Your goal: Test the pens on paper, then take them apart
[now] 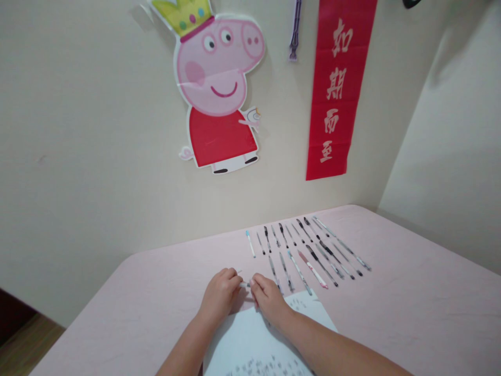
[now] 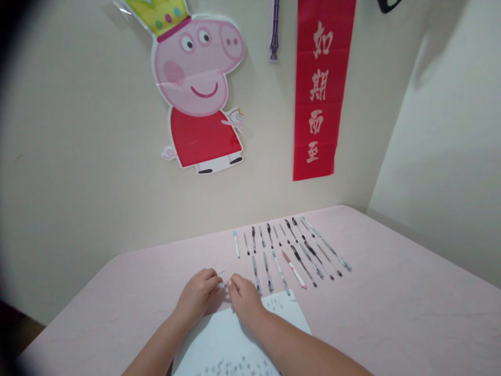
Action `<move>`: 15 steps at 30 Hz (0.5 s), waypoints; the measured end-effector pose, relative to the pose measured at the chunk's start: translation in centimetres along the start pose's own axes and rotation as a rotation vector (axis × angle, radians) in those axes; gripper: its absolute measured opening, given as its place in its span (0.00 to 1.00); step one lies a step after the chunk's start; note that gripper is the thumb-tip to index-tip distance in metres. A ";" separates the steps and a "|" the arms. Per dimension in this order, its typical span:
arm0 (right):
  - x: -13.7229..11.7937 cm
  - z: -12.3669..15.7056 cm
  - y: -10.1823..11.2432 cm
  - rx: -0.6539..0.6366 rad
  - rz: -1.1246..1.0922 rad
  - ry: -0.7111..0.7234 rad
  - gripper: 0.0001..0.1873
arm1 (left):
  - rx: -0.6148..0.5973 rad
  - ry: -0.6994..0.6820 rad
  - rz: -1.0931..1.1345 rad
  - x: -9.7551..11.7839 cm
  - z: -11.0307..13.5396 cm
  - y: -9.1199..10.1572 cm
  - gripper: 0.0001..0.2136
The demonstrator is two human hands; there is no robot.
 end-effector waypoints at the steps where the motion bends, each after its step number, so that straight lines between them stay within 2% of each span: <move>1: 0.1 0.0 0.0 0.002 0.002 -0.005 0.19 | -0.006 0.002 -0.007 0.0 0.0 0.0 0.09; 15: 0.6 0.0 -0.4 -0.026 0.004 -0.013 0.22 | 0.016 -0.011 0.007 -0.2 0.0 -0.2 0.10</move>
Point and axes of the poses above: each hand's wrist, its own z-axis away from the middle knuckle, its own y-axis out of the back of the hand, x = y × z, the point moved 8 cm from there along -z, towards the middle knuckle, and after that the axes turned 8 degrees about -x, right-handed, at the moved point
